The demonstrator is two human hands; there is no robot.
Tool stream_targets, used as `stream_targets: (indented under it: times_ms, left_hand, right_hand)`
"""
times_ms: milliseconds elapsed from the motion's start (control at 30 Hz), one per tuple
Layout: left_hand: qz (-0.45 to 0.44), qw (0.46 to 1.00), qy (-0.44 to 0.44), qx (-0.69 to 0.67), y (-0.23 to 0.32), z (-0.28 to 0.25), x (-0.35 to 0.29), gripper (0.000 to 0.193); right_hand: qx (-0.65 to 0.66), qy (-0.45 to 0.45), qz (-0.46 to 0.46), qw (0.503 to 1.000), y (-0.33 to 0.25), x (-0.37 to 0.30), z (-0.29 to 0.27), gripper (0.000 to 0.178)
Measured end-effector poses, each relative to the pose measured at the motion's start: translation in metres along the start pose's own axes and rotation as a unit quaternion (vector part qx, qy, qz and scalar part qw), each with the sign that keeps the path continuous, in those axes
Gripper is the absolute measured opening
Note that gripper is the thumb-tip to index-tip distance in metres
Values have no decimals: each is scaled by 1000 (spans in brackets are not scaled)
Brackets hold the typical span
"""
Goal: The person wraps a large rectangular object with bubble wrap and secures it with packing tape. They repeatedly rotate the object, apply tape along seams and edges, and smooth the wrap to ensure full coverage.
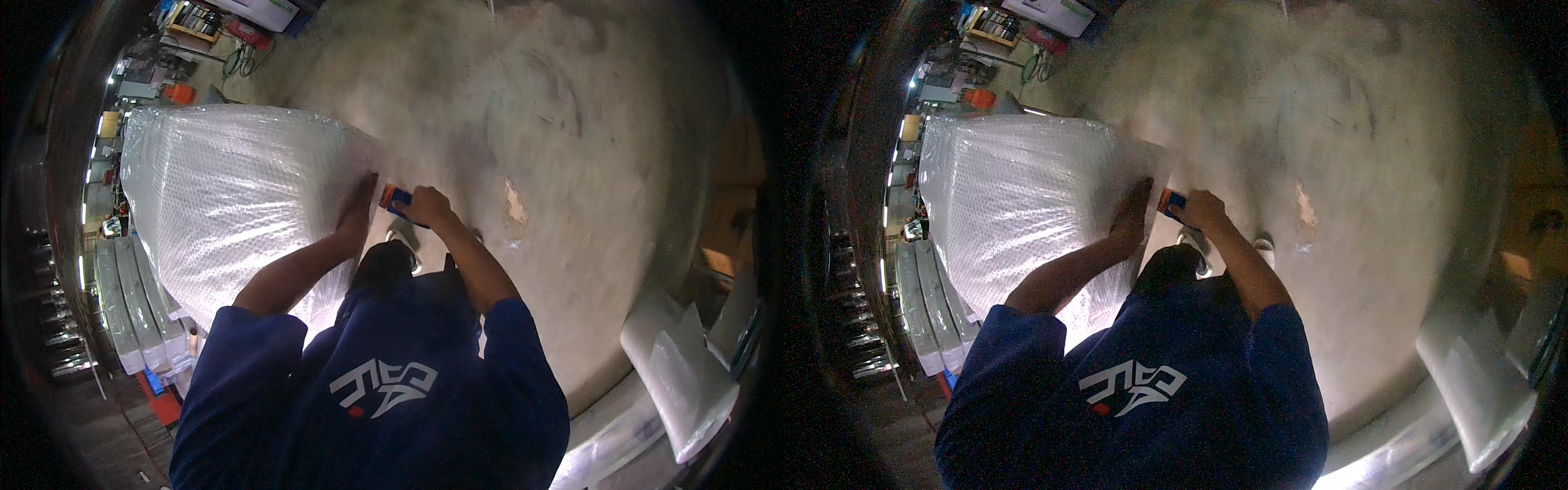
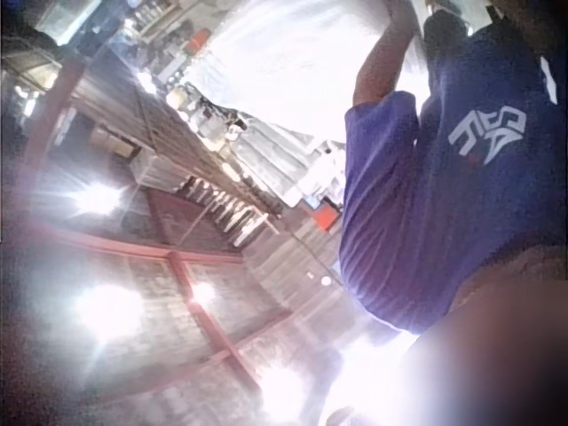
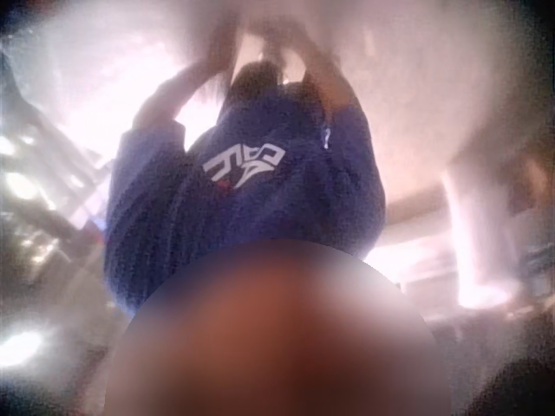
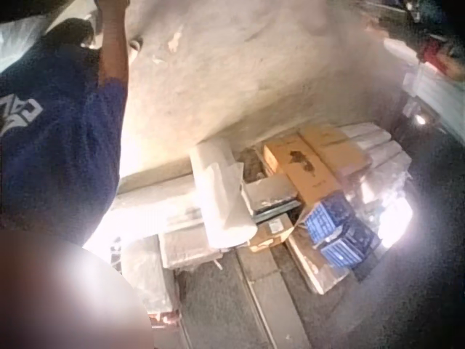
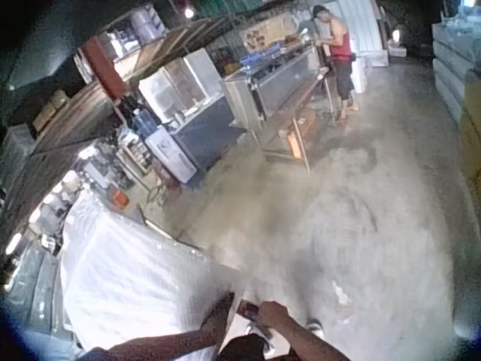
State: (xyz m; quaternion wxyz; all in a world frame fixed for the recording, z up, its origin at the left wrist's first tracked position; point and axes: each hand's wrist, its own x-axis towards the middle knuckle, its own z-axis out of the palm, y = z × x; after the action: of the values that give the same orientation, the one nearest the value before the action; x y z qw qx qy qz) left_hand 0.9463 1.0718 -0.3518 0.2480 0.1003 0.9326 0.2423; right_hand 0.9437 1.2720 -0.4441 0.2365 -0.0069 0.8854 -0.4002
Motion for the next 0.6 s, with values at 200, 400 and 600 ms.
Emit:
stream_targets:
  times_ms: [200,400,600]
  left_hand:
    - [72,992,19,102,-14,14,8,77]
    - [41,984,-6,174,-36,32,26,70]
    - [89,572,-24,815,-70,66,48,67]
  right_hand:
    - [-12,-13,68,998,-40,1,-22,48]
    - [158,-20,175,972,91,-20,37,102]
    - [215,150,361,895,242,-125,114,82]
